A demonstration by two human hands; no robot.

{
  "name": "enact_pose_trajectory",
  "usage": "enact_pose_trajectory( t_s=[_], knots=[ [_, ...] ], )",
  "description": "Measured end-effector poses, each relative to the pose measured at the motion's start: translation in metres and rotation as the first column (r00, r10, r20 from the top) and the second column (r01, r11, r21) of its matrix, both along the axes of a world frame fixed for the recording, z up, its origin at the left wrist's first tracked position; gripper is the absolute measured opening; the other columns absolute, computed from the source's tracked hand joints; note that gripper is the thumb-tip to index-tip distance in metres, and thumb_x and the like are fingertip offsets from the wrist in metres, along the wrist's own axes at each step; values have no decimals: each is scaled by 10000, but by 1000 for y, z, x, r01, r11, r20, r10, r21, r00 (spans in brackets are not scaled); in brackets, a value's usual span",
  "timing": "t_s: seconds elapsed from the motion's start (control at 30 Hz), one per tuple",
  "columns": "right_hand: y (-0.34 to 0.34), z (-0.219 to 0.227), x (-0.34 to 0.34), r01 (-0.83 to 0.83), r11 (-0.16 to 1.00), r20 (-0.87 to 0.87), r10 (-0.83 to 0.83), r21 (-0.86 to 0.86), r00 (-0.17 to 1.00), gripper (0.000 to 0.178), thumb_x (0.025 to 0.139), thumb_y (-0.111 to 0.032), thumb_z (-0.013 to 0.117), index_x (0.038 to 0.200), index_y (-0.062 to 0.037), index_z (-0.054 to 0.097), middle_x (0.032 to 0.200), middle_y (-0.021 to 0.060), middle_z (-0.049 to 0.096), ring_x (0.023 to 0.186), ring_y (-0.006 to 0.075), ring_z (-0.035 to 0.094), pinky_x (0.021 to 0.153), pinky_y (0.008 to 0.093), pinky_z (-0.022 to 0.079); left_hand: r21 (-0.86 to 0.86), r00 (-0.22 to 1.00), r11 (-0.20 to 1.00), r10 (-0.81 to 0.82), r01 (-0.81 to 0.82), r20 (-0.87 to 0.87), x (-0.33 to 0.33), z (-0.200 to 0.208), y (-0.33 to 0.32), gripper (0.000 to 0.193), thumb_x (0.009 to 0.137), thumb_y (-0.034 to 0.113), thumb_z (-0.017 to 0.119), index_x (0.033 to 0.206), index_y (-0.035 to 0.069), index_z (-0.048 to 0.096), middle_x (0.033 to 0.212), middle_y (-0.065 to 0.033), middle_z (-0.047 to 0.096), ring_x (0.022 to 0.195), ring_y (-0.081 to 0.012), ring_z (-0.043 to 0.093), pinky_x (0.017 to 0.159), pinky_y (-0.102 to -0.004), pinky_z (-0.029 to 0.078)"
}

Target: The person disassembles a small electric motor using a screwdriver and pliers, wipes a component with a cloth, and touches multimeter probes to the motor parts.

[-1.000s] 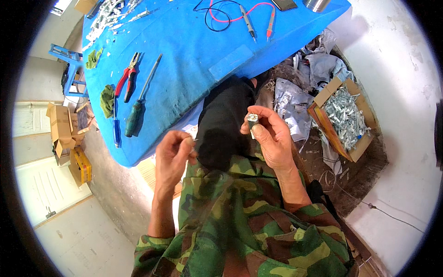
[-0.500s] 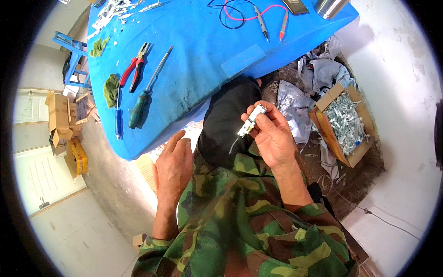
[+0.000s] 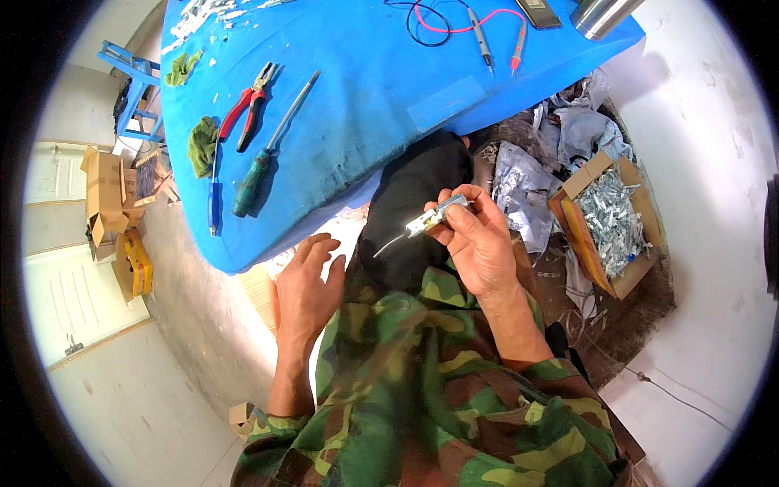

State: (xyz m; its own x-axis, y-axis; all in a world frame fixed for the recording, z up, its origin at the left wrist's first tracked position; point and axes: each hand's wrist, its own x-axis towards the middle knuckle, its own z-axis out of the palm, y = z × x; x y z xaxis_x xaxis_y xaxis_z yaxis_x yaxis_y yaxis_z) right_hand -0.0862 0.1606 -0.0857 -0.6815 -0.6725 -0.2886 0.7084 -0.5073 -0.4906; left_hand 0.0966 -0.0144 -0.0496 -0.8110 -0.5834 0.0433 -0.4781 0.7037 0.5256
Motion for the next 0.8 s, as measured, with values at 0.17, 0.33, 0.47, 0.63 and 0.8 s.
enact_pose_trajectory(
  t_s=[0.17,0.33,0.47,0.63,0.8],
  knots=[
    [-4,-4,2,-2,999,-28,3,42,1000,229,993,9,668,1206,-41,599,1117,76,664,1060,232,702,950,408,604,152,990,986,84,-66,-115,-10,21,3,158,929,88,745,1059,3,719,1053,-165,755,855,-343,738,791,-410,595],
    [-9,-4,7,-48,993,-66,55,105,996,197,1003,-7,668,1194,-28,623,1064,84,685,1009,188,701,915,364,613,-121,966,984,-154,131,-206,-22,24,16,344,825,120,846,1130,29,714,1175,-149,725,1034,-341,706,894,-425,576],
    [-11,5,12,-66,985,-97,82,158,992,190,1003,-18,679,1184,-24,624,1034,64,687,988,147,690,880,301,601,-207,949,946,-280,248,-143,-43,27,36,473,811,161,861,1230,37,681,1269,-149,695,1155,-362,664,941,-451,558],
    [-8,0,15,-80,984,-181,108,158,978,187,994,-49,710,1163,-33,632,1004,27,664,927,97,653,816,252,557,-213,950,939,-297,271,-100,-53,7,37,411,870,171,808,1226,28,662,1054,-132,718,959,-335,689,800,-434,543],
    [-4,1,9,-82,943,-424,222,323,878,194,986,-95,730,1151,-25,655,1020,21,666,916,92,641,803,258,546,-176,940,933,-332,315,-78,-48,4,29,341,878,147,793,1177,41,667,880,-112,699,818,-316,679,716,-436,518]
  ],
)
